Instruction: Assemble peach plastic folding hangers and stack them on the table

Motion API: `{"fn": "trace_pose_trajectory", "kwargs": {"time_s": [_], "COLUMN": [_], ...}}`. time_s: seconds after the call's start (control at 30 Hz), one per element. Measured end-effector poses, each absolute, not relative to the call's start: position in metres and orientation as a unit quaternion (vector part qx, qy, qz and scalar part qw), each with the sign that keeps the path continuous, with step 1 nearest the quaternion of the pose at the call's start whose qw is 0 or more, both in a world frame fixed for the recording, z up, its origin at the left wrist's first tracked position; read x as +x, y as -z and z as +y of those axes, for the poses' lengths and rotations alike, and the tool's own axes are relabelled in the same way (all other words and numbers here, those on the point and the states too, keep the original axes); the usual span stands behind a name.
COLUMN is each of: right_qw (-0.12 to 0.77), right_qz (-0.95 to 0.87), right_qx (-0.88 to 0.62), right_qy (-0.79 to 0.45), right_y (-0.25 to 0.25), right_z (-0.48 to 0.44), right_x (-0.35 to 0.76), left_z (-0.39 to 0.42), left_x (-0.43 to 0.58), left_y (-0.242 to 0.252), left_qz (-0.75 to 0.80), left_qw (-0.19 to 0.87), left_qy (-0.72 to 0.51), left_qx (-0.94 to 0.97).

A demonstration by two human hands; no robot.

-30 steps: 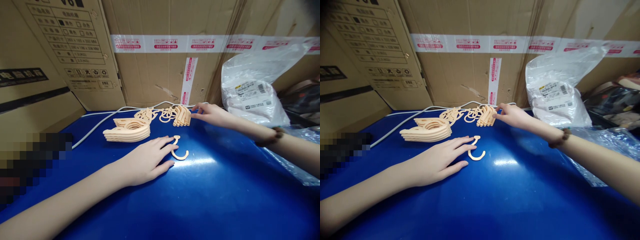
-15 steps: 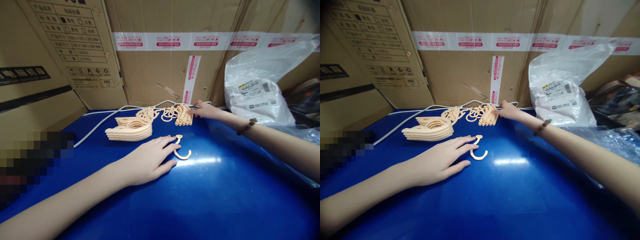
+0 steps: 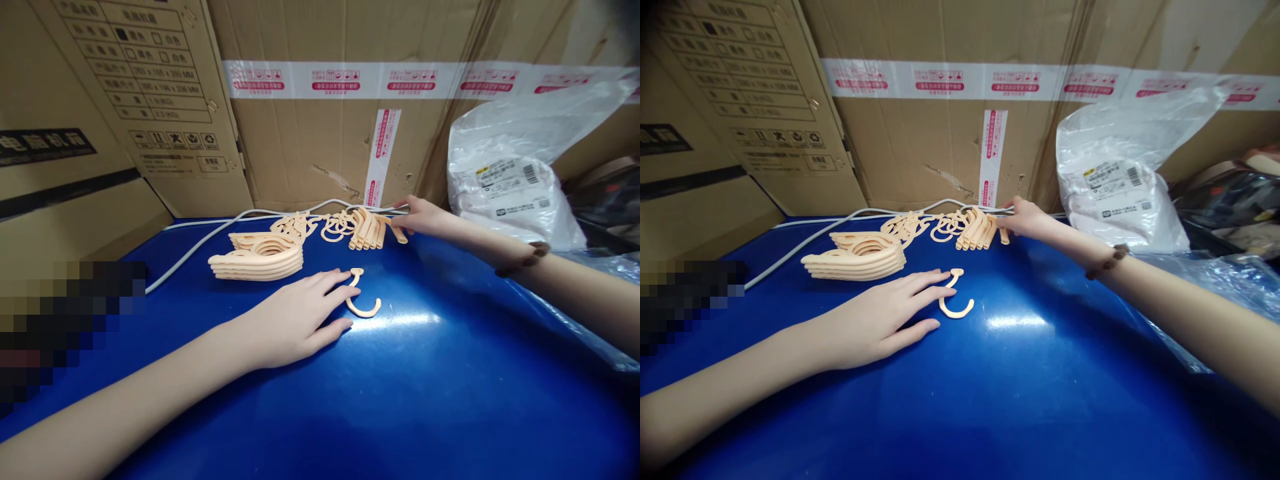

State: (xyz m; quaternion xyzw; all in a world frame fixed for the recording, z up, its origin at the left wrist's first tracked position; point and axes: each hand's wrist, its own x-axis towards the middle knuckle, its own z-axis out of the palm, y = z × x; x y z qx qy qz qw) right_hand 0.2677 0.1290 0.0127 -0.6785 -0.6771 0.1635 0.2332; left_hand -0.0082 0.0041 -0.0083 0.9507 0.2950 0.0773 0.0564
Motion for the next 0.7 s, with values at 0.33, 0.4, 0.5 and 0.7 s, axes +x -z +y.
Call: {"fn": "trace_pose_trajectory", "kwargs": {"time_s": [0.33,0.4,0.5,0.7], "right_qw": [0.346,0.358,0.354,0.356], "right_qz": [-0.654,-0.657,-0.64,-0.69], "right_qx": [-0.578,-0.505,-0.422,-0.364], "right_qy": [-0.345,-0.43,-0.536,-0.515], "right_y": [-0.028,-0.021,-0.008,-0.002], "right_z": [0.027,0.007,-0.014,-0.018], "right_x": [0.248,0.234,0.214,0.195], "left_z": [0.002,0.001,0.001,0.004], "left_x": [-0.004,-0.002,0.0,0.003], "left_y": [0.002,0.001,0.0,-0.005], "left_qz": [0.276,0.289,0.297,0.356], "left_qw": [0.151,0.234,0.354,0.453], "left_qy": [-0.197,-0.259,-0.33,-0.368], "left_qx": [0.929,0.891,0.823,0.73]}}
